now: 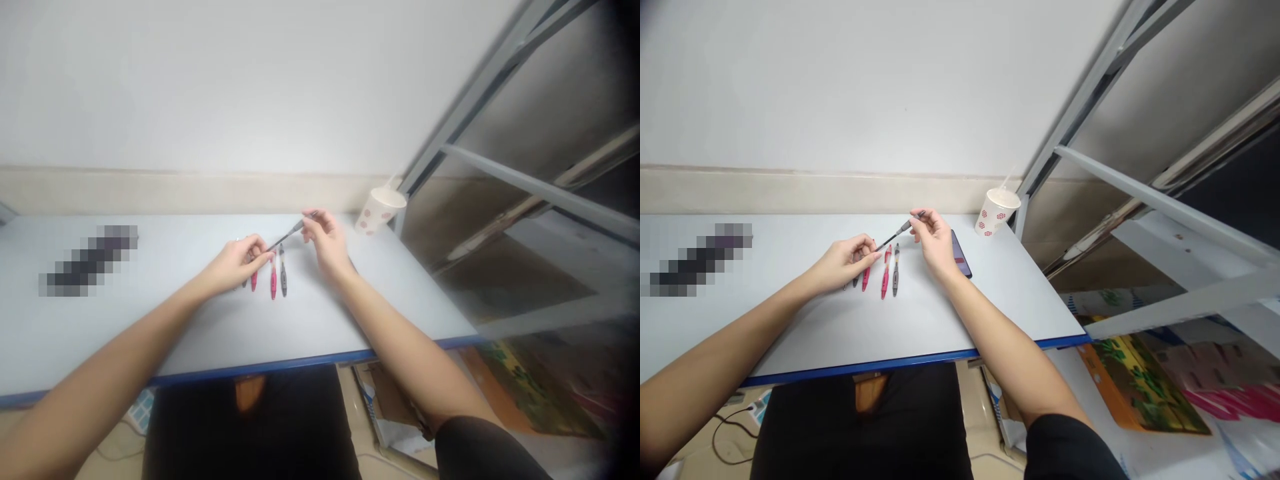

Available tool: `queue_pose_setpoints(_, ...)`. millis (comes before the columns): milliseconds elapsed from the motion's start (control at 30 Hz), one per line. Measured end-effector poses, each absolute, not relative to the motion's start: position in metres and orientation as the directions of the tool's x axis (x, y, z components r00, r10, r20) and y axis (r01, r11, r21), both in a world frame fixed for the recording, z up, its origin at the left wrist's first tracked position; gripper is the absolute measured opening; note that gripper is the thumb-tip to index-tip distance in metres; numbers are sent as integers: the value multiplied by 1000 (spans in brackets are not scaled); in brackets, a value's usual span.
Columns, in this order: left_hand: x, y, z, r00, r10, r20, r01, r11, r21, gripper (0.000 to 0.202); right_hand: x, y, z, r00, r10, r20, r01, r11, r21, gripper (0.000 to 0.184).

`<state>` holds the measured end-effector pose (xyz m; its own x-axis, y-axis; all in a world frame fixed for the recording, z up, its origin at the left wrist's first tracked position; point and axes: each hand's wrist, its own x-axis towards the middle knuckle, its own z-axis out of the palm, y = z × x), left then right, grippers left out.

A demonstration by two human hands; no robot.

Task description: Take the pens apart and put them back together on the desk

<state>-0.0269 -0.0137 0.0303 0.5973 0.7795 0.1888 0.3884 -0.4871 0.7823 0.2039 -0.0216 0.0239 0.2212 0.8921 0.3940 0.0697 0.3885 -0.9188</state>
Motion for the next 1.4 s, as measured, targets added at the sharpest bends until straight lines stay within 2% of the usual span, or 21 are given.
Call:
queue_pose_setpoints(100,-27,-13,30,579,793,189,409,-483,774,31,206,-20,24,248,889,386,83,377,-922,26)
queue_pose_setpoints(267,-27,-15,32,564,809,166,430,-460,777,31,207,-18,23,245,899,362,9,372,-928,25)
queue_pose_setpoints(600,-27,-13,31,574,793,204,414,-496,763,28,212,-16,23,285,893,348,-39,374,-927,24)
queue_pose_setpoints(800,-27,-13,30,575,791,210,422,-507,752,29,210,-17,22,265,900,345,-2,359,-934,24)
queue_pose_setpoints(900,-27,-13,30,575,793,198,441,-505,742,33,205,-21,22,186,924,333,-12,341,-940,26)
queue_pose_setpoints(1100,-28,-11,35,598,783,171,457,-508,730,41,201,-31,28,-130,964,233,-29,231,-973,31)
queue_pose_setpoints(1200,-31,-8,34,600,789,134,450,-471,759,39,201,-34,31,-164,954,250,35,259,-965,30)
queue_pose_setpoints(1267,-33,-6,33,599,783,169,447,-502,741,35,201,-36,32,-149,950,275,139,296,-945,31)
queue_pose_setpoints(1400,-36,0,28,608,722,332,442,-654,613,29,202,-39,33,-141,957,254,474,290,-832,59)
